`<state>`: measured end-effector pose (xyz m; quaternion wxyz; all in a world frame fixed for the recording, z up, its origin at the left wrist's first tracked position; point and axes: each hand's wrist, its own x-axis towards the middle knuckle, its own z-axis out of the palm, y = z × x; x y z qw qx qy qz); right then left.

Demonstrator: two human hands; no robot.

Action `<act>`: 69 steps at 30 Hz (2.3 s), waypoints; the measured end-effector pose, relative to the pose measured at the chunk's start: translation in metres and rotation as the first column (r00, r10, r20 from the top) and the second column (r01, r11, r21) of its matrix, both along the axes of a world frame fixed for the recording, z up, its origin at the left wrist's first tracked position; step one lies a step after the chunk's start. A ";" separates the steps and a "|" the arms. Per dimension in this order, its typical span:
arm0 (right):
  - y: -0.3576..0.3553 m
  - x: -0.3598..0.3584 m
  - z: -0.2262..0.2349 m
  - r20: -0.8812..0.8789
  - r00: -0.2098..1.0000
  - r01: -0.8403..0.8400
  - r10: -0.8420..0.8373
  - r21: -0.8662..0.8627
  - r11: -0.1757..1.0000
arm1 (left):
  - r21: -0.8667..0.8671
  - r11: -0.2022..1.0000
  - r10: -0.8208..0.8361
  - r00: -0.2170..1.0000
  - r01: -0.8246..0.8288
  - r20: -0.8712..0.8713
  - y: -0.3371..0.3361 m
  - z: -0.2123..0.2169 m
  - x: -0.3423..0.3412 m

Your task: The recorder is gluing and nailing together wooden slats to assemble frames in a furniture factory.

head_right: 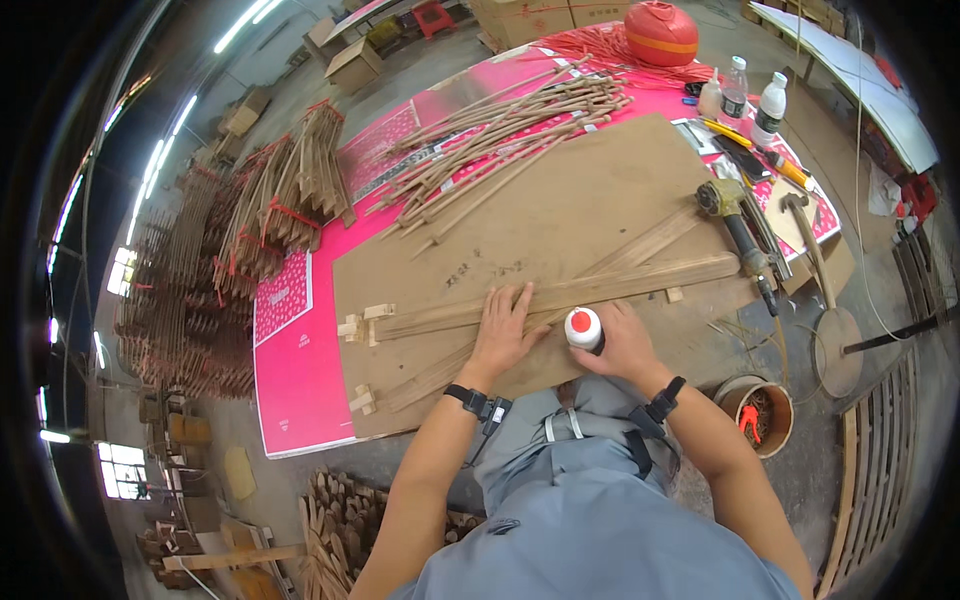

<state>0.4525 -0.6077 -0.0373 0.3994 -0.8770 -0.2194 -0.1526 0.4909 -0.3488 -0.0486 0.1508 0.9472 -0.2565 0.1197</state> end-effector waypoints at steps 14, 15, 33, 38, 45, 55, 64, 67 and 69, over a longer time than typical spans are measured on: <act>0.001 0.001 0.002 0.089 0.995 0.046 -0.040 -0.069 0.997 | -0.056 0.995 -0.081 0.996 0.082 0.027 0.008 0.012 0.006; 0.001 0.000 0.002 0.087 0.996 0.041 -0.034 -0.074 0.996 | -0.061 0.995 -0.075 0.997 0.076 0.025 0.015 0.009 0.005; 0.001 -0.002 -0.015 0.063 0.996 0.075 -0.067 -0.148 0.986 | -0.084 0.989 -0.116 0.993 0.118 0.029 0.058 0.003 0.007; -0.005 -0.001 -0.018 0.030 0.996 0.087 -0.083 -0.192 0.978 | -0.108 0.987 -0.118 0.993 0.119 0.015 0.054 0.003 0.014; 0.001 0.001 -0.006 0.117 0.991 0.075 -0.059 -0.136 0.988 | -0.106 0.992 -0.078 0.996 0.074 -0.038 0.056 0.010 0.002; -0.015 -0.003 0.005 0.042 0.999 0.008 -0.005 -0.055 0.998 | 0.028 0.992 0.123 0.988 -0.121 -0.098 0.091 0.018 -0.054; -0.078 0.045 0.014 0.012 0.996 0.087 -0.087 -0.252 0.964 | 0.191 0.898 0.400 0.916 -0.396 0.015 0.190 0.013 -0.151; -0.078 0.050 0.011 0.018 0.998 0.068 -0.066 -0.334 0.940 | 0.135 0.879 0.457 0.889 -0.457 0.035 0.203 0.012 -0.154; -0.078 0.051 0.011 0.035 0.996 0.084 -0.077 -0.324 0.942 | 0.137 0.876 0.454 0.887 -0.462 0.089 0.205 0.011 -0.153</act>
